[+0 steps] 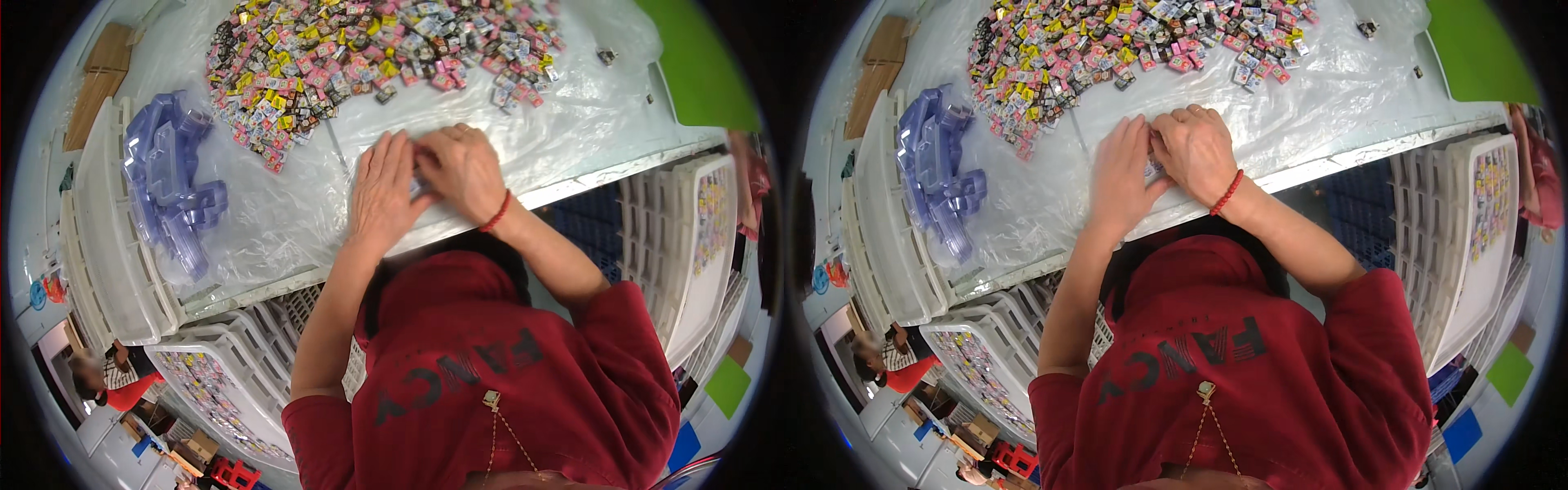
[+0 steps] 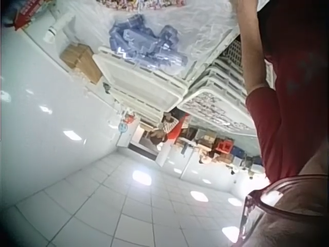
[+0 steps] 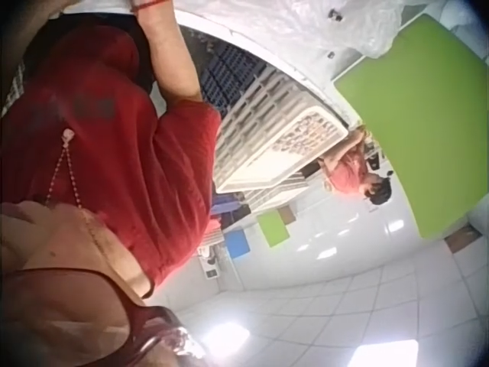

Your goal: Sorting small colorful toy blocks and placing them into clear plastic bags on a workbench.

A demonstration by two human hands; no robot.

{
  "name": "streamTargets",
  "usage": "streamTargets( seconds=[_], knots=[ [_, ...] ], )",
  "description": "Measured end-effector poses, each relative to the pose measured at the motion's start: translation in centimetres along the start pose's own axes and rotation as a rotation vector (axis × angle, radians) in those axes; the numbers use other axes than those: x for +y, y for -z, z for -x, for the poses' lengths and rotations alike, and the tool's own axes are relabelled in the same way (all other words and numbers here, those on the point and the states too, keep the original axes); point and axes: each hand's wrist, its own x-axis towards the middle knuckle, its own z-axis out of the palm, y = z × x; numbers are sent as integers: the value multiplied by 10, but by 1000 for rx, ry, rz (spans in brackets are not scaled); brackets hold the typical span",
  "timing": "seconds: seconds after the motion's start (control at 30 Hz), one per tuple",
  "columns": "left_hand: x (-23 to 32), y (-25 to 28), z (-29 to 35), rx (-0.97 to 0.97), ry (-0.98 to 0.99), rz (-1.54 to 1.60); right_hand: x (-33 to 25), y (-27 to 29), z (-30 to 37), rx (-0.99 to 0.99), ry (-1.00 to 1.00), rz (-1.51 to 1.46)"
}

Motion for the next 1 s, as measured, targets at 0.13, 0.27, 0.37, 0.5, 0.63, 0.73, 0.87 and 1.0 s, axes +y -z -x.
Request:
streamTargets(
  seconds=[0.13, 0.27, 0.37, 0.5, 0.63, 0.73, 0.87, 1.0],
  knots=[
    [-2, -4, -3, 19, -11, 23, 2, -6, 2, 31, 4, 37],
    [-1, -6, 1, -35, 31, -15, -1, -8, 10, 12, 3, 55],
    [-1, -7, 3, -44, 48, 0, -2, -5, 19, 23, 108, 155],
    [0, -2, 3, -53, 59, 29, 0, 2, 20, -24, 192, 166],
    [7, 18, 8, 112, 179, 183, 27, 27, 23, 184, -23, -100],
    [-3, 32, 40, 305, 452, 259, 58, 41, 23, -103, -348, -159],
    [5, 41, 47, 92, 794, 509, 51, 43, 14, -270, -463, -264],
    [10, 33, 31, 126, 929, 749, 45, 40, 12, -321, -536, -471]
  ],
)
